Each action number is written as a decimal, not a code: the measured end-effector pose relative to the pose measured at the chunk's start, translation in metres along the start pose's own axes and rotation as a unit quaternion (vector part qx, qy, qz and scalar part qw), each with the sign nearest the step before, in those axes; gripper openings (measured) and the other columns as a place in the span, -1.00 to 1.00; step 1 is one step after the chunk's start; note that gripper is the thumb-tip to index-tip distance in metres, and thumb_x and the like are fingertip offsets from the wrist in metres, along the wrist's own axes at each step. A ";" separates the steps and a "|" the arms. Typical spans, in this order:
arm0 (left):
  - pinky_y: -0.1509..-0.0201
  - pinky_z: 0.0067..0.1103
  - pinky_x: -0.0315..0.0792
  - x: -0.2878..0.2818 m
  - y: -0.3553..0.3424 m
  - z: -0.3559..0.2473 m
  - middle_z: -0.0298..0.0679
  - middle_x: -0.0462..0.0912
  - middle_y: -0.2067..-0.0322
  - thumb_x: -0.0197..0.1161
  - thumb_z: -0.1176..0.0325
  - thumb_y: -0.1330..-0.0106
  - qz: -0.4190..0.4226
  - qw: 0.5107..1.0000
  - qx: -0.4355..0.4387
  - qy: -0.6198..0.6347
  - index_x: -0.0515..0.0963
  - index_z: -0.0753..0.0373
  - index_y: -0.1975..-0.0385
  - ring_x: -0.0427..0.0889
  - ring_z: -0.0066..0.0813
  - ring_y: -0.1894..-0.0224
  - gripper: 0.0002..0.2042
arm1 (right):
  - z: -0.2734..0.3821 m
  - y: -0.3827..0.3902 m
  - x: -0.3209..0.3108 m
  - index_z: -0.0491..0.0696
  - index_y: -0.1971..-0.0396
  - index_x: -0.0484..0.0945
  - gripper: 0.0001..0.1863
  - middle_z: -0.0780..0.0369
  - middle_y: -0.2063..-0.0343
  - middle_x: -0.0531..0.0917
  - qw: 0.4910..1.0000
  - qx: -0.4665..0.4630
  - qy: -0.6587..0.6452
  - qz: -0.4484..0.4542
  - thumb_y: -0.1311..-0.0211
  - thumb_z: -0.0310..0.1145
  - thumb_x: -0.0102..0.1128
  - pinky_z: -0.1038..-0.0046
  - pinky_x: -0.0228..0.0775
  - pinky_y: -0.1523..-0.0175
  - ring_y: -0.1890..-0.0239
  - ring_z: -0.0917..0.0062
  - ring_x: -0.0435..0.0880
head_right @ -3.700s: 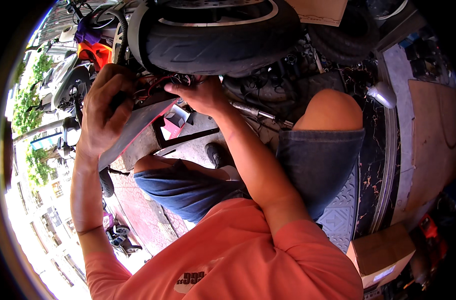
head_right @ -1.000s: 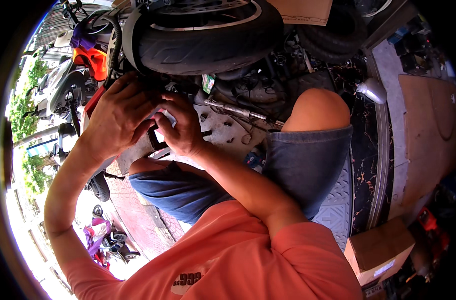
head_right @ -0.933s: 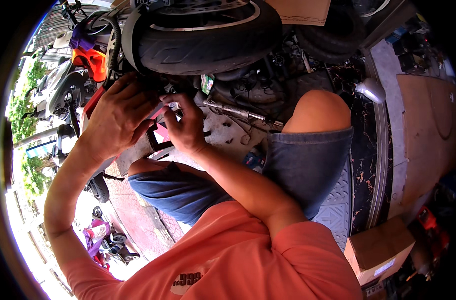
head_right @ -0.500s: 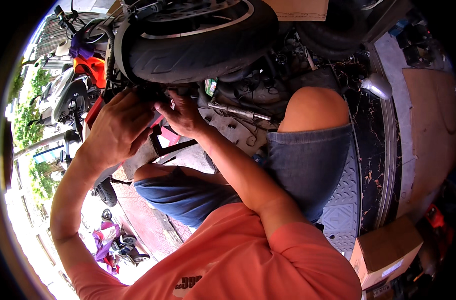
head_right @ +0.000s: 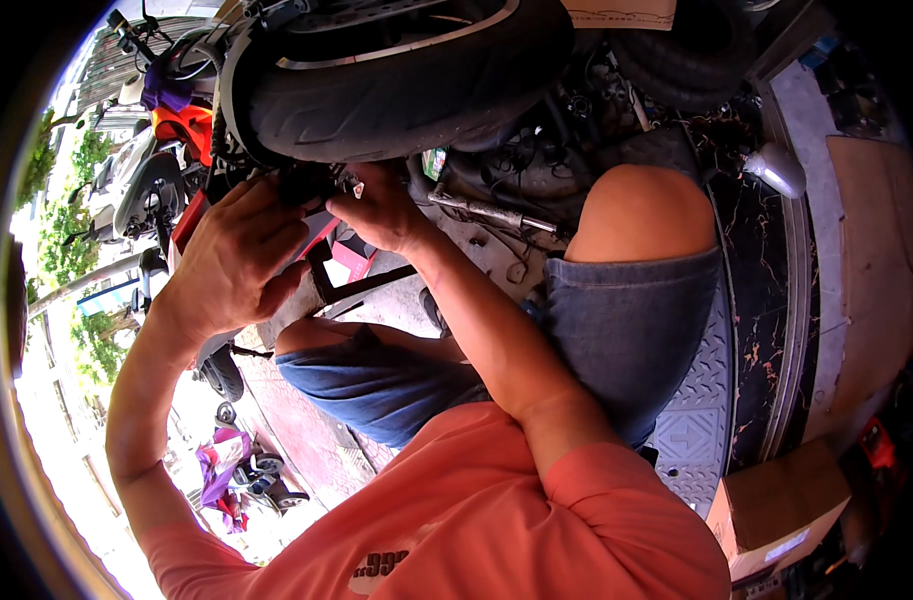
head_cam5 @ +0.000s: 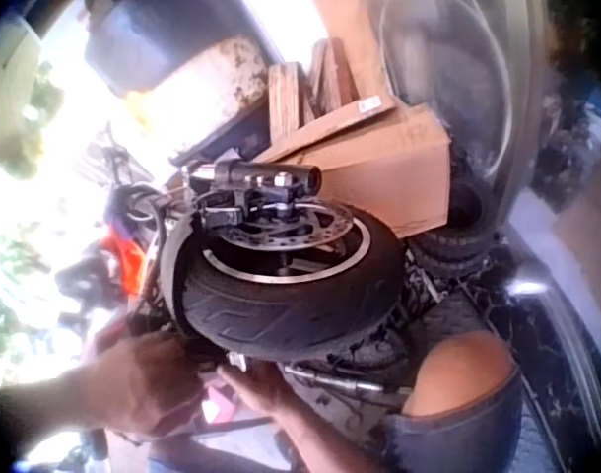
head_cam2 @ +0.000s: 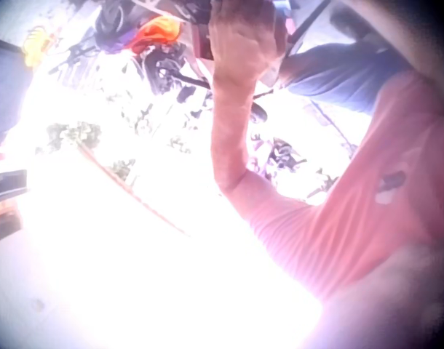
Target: The person connects multiple electrical wires and plastic connectors on an electric scooter, then tucks the wiring and a metal controller box into the scooter's frame.
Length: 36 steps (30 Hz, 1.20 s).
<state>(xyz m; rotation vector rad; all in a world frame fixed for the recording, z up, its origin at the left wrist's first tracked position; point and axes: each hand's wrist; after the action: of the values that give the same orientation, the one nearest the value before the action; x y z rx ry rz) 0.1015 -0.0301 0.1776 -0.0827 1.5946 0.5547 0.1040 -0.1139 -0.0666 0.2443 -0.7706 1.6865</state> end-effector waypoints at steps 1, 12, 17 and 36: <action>-0.01 -0.26 0.52 -0.002 0.003 0.001 -0.13 0.61 0.34 0.47 0.44 0.12 0.023 1.000 -0.009 0.004 0.53 0.33 0.45 0.56 -0.06 0.16 -0.73 | 0.005 0.002 -0.001 -0.18 -0.21 0.54 -0.46 0.20 -0.15 0.60 1.000 -0.013 0.026 0.001 -0.19 -0.39 0.26 0.35 0.22 -0.42 -0.25 0.47 0.49; 0.06 -0.26 0.54 -0.008 0.010 0.003 -0.11 0.68 0.24 0.45 0.46 0.01 -0.034 0.997 0.018 0.059 0.59 0.36 0.34 0.61 -0.03 0.16 -0.75 | 0.009 0.008 0.035 -0.11 0.05 0.61 -0.73 0.17 0.14 0.69 0.995 -0.090 -0.002 -0.053 -0.26 -0.42 0.22 0.33 0.48 -0.10 0.07 0.38 0.67; -0.01 -0.40 0.54 -0.014 0.023 0.015 -0.11 0.69 0.28 0.33 0.42 -0.28 -0.284 0.945 -0.162 0.014 0.60 0.39 0.20 0.68 -0.21 0.18 -0.81 | 0.006 -0.001 0.020 -0.08 0.06 0.60 -0.75 0.11 0.15 0.65 0.994 -0.085 0.056 -0.040 -0.30 -0.37 0.22 0.25 0.42 -0.12 0.06 0.20 0.62; -0.45 -0.51 0.23 -0.006 0.028 0.099 -0.18 0.67 -0.14 0.33 0.07 -0.41 -0.047 0.798 -0.329 0.503 0.57 0.36 -0.23 0.54 -0.41 -0.27 -0.46 | 0.013 0.006 0.036 -0.15 -0.26 0.41 -0.57 0.07 -0.18 0.53 0.979 -0.110 0.172 -0.027 -0.44 -0.42 0.07 0.25 0.21 -0.40 -0.23 0.24 0.48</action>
<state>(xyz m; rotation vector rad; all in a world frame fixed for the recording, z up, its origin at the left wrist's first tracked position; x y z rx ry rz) 0.1827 0.0316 0.1921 -1.1455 2.3099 1.0721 0.0859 -0.0936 -0.0391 -0.1769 -0.6736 1.5234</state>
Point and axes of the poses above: each hand's wrist, its own y-axis away from the middle knuckle, its own x-axis out of the palm, z = x × y
